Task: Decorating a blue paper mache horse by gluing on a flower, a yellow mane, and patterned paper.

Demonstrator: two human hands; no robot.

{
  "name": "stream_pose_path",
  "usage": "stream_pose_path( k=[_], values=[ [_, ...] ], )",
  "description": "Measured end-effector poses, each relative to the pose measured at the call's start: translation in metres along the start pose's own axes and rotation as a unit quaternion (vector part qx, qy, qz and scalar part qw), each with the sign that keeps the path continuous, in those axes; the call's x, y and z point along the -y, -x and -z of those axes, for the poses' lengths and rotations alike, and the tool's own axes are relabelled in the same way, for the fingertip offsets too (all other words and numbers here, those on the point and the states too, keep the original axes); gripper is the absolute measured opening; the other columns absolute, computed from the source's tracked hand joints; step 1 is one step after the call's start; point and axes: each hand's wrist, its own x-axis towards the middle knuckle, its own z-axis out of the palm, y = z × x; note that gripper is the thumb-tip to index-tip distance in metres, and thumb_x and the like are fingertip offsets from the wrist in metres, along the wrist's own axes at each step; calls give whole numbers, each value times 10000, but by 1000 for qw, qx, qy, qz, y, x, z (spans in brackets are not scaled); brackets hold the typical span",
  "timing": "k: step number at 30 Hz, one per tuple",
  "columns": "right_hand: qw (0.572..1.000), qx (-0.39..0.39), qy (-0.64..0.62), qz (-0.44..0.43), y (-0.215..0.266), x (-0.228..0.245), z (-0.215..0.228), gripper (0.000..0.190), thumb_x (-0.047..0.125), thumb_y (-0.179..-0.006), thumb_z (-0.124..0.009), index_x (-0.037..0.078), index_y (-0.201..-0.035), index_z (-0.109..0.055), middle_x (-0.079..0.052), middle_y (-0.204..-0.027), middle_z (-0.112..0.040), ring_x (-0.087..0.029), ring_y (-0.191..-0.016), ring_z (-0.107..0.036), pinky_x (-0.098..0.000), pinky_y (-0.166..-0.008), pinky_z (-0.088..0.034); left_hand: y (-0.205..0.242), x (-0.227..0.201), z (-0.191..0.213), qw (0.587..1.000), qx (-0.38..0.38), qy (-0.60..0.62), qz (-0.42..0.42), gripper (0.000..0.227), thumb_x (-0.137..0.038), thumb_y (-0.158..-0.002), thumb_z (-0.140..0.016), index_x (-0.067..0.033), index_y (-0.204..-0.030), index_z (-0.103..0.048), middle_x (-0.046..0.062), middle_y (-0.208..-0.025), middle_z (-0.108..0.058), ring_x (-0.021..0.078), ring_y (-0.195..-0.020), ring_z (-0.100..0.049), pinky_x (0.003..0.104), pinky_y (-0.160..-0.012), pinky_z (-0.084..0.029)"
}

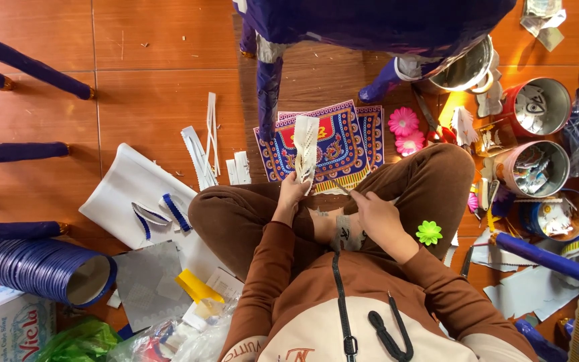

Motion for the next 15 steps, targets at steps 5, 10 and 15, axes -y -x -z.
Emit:
stream_pose_path(
  k=[5,10,15],
  values=[
    [958,58,180,-215,15,51,5,524,176,-1033,-411,99,-1548,-359,-281,-1138,-571,-339,-900,-658,-414,-830,-555,0,-1,3,1000,-18,20,13,549,35,-794,-737,-35,-1312,-571,250,-1007,-660,310,-766,-712,428,-623,-646],
    [997,72,23,-10,22,-16,5,455,246,-1004,-388,262,-1446,-494,-89,-1056,-640,-286,-790,-711,-403,-651,-593,-10,15,13,999,-28,12,25,579,10,-831,-726,-39,-1373,-526,220,-1050,-666,276,-819,-701,407,-677,-639],
    [995,75,59,-30,-17,-35,-18,687,265,-835,-678,318,-1478,-442,-86,-1156,-598,-344,-938,-693,-516,-763,-576,-10,21,16,1000,-19,7,19,520,24,-817,-727,-37,-1311,-582,198,-1022,-679,276,-826,-695,413,-689,-625]
  ],
)
